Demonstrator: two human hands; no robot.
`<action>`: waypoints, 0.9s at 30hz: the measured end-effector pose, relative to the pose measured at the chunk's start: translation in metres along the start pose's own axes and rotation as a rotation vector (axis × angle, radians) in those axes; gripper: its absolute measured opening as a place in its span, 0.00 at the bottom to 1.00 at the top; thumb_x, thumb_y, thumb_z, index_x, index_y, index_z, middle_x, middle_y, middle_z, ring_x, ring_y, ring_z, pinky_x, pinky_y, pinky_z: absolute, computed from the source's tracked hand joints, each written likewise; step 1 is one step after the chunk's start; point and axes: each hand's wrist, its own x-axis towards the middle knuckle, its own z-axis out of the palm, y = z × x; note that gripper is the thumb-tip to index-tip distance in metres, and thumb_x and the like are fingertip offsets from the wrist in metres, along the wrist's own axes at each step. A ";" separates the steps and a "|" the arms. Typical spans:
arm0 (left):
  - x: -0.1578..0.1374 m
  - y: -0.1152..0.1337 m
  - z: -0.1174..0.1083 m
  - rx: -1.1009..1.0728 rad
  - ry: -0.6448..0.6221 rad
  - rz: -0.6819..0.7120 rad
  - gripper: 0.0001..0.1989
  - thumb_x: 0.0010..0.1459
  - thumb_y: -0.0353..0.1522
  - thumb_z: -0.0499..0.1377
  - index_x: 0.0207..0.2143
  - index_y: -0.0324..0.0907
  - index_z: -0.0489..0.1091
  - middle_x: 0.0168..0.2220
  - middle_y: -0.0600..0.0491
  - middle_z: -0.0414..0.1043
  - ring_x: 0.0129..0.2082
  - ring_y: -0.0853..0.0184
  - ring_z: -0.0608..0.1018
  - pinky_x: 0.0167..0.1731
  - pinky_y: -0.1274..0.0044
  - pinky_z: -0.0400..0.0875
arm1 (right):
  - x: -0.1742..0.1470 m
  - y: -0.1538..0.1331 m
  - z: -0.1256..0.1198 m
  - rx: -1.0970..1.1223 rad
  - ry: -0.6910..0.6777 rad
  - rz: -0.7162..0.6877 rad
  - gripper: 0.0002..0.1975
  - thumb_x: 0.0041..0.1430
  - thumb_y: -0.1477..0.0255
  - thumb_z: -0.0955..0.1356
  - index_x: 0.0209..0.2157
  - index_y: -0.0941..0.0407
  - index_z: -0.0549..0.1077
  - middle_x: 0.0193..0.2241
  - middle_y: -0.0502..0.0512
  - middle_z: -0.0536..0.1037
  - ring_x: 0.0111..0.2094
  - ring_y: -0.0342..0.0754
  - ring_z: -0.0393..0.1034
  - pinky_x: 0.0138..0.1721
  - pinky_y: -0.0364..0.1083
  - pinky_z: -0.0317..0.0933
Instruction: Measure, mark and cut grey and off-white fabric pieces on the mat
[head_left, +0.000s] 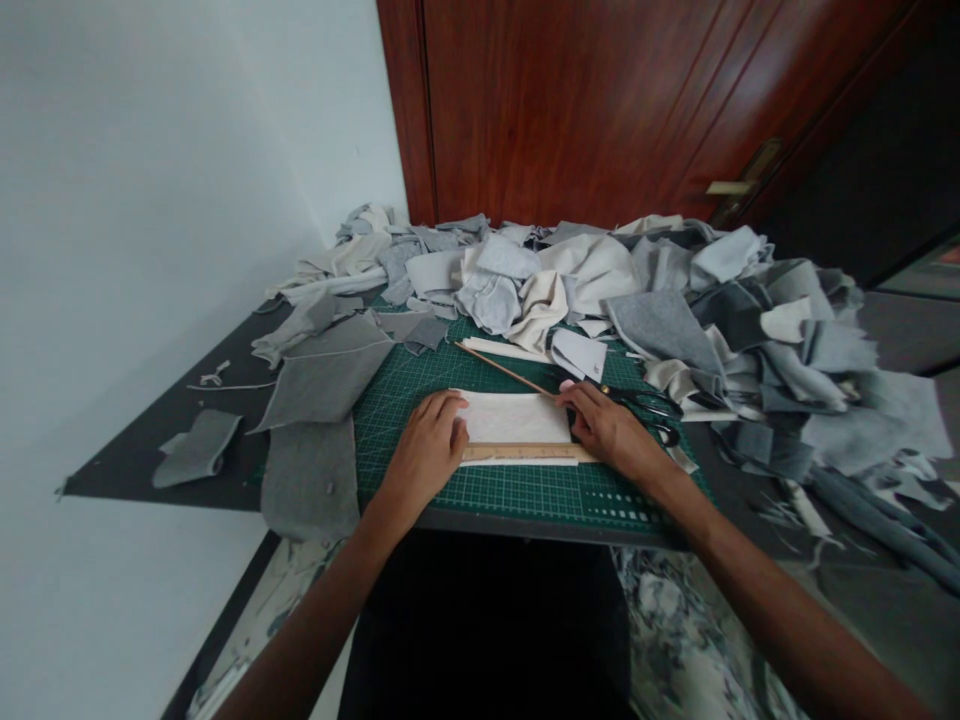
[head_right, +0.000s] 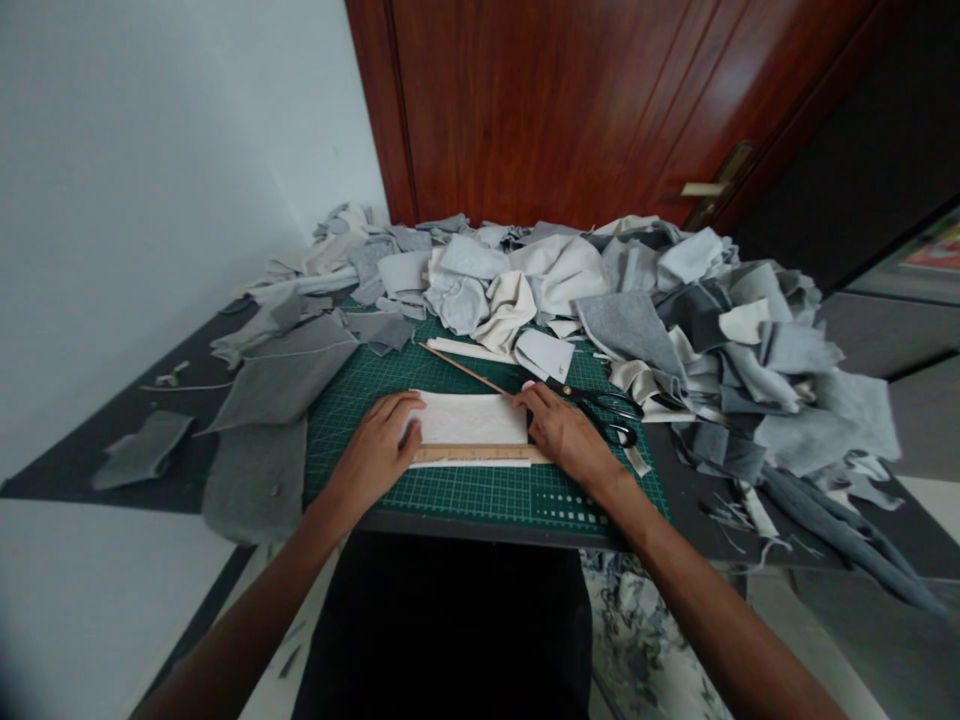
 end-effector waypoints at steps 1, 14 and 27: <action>0.000 0.000 0.000 -0.006 -0.001 -0.002 0.12 0.66 0.27 0.51 0.50 0.41 0.67 0.53 0.43 0.73 0.57 0.55 0.74 0.62 0.60 0.67 | -0.004 0.003 -0.001 0.036 0.022 0.012 0.23 0.60 0.85 0.61 0.54 0.54 0.68 0.52 0.60 0.75 0.51 0.54 0.74 0.54 0.53 0.69; -0.002 -0.009 0.007 -0.124 0.030 -0.101 0.19 0.62 0.30 0.59 0.52 0.44 0.57 0.54 0.43 0.72 0.56 0.52 0.76 0.58 0.59 0.70 | -0.082 0.038 -0.031 0.028 -0.010 -0.008 0.18 0.71 0.74 0.60 0.57 0.48 0.70 0.50 0.58 0.78 0.53 0.55 0.73 0.55 0.57 0.68; -0.001 0.004 -0.007 0.050 0.024 -0.002 0.10 0.63 0.32 0.64 0.46 0.46 0.71 0.56 0.46 0.70 0.59 0.51 0.68 0.59 0.59 0.63 | -0.023 -0.020 -0.007 -0.059 -0.089 -0.055 0.19 0.73 0.74 0.62 0.60 0.49 0.74 0.40 0.59 0.75 0.42 0.55 0.68 0.43 0.52 0.68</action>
